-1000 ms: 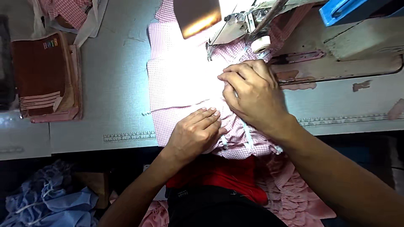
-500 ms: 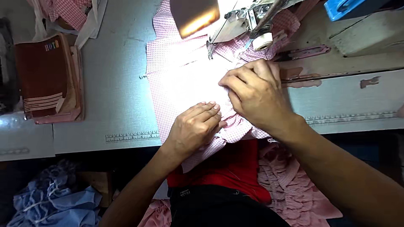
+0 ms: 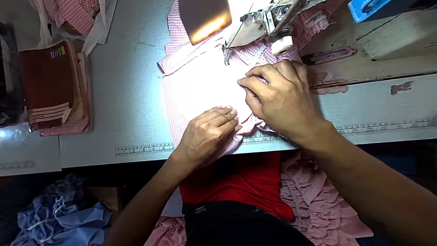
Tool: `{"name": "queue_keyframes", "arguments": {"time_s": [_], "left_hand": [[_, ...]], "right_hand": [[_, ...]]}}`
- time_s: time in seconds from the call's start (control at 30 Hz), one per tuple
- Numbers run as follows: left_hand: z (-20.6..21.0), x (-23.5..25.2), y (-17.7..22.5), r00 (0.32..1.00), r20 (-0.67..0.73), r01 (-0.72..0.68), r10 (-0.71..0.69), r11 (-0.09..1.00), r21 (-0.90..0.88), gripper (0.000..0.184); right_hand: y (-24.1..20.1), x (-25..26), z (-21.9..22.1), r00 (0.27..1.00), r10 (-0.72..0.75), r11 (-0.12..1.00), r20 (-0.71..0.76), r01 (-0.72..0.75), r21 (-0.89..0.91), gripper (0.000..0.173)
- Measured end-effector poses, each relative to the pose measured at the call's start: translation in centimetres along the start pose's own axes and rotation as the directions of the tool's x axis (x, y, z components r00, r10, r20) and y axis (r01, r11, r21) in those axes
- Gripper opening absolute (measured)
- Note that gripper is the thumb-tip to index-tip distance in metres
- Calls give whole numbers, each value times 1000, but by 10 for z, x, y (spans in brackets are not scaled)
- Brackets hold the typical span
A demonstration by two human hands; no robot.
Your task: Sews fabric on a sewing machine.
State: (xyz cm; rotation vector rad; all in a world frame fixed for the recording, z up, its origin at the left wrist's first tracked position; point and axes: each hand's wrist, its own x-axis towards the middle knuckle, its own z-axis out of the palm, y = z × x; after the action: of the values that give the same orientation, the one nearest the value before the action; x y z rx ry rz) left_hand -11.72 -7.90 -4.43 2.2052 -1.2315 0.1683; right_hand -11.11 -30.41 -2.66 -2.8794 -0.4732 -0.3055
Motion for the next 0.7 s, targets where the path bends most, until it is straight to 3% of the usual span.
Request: {"name": "queue_keyframes", "arguments": {"time_s": [0.33, 0.47, 0.53, 0.6, 0.7], "left_hand": [[-8, 26, -58, 986, 9, -164, 164, 986, -22, 25], [-12, 37, -73, 979, 41, -199, 199, 980, -14, 27], [-13, 41, -78, 973, 39, -227, 227, 974, -9, 27], [-14, 42, -81, 969, 35, -245, 245, 970, -11, 26], [-15, 45, -86, 962, 49, -268, 269, 963, -26, 28]], "right_hand": [[16, 40, 14, 992, 125, 990, 9, -124, -69, 34], [12, 44, 9, 983, 141, 979, -121, -156, -128, 32], [-8, 30, -4, 981, 91, 993, -173, -103, -62, 30], [-26, 14, -9, 990, 28, 996, -137, -15, 93, 29], [-25, 1, 10, 993, 68, 968, -94, -43, 247, 26]]}}
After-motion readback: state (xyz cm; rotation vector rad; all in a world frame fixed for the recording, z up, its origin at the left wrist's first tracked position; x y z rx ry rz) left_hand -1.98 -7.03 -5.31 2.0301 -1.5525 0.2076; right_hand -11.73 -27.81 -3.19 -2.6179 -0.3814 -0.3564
